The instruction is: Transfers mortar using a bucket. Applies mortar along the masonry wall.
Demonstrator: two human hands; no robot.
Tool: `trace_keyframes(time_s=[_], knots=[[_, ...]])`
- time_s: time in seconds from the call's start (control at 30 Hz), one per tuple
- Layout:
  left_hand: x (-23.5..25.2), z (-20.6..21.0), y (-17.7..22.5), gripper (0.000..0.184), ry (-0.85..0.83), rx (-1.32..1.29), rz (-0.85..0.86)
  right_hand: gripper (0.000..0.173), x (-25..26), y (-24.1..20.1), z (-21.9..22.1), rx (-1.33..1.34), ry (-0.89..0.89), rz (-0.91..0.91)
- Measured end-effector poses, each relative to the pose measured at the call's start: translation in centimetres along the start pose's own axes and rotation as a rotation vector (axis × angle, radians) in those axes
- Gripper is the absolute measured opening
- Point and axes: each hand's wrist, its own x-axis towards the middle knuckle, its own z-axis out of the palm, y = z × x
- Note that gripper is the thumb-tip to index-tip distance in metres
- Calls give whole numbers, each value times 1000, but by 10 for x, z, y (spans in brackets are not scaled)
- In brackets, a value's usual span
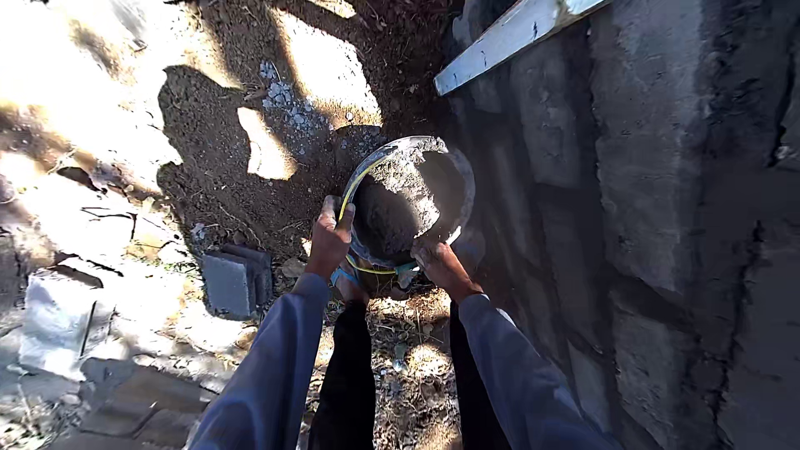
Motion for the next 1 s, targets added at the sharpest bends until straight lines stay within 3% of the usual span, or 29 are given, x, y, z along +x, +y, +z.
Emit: trace_keyframes(time_s=[0.17,0.33,0.43,0.57,0.7,0.8,0.9,1.0], knots=[[-29,-18,24,66,7,66,54,41,-44,-14,-17,-45,7,24],[-66,-42,68,52,128,-58,255,42,-120,-41,-37,-21,4,50],[-92,-58,96,50,103,-129,268,43,-178,-65,-47,15,-18,84],[-129,-64,146,55,6,-231,271,41,-266,-95,-74,58,-15,-12],[-164,-40,205,53,-24,-258,388,44,-353,-121,-119,32,-45,-155],[-179,-3,267,50,-75,-365,390,48,-420,-144,-167,33,-86,-145],[-191,41,331,52,-95,-510,355,45,-478,-152,-217,84,-5,-169],[-199,80,384,53,-5,-502,375,40,-513,-152,-274,86,59,-177]])
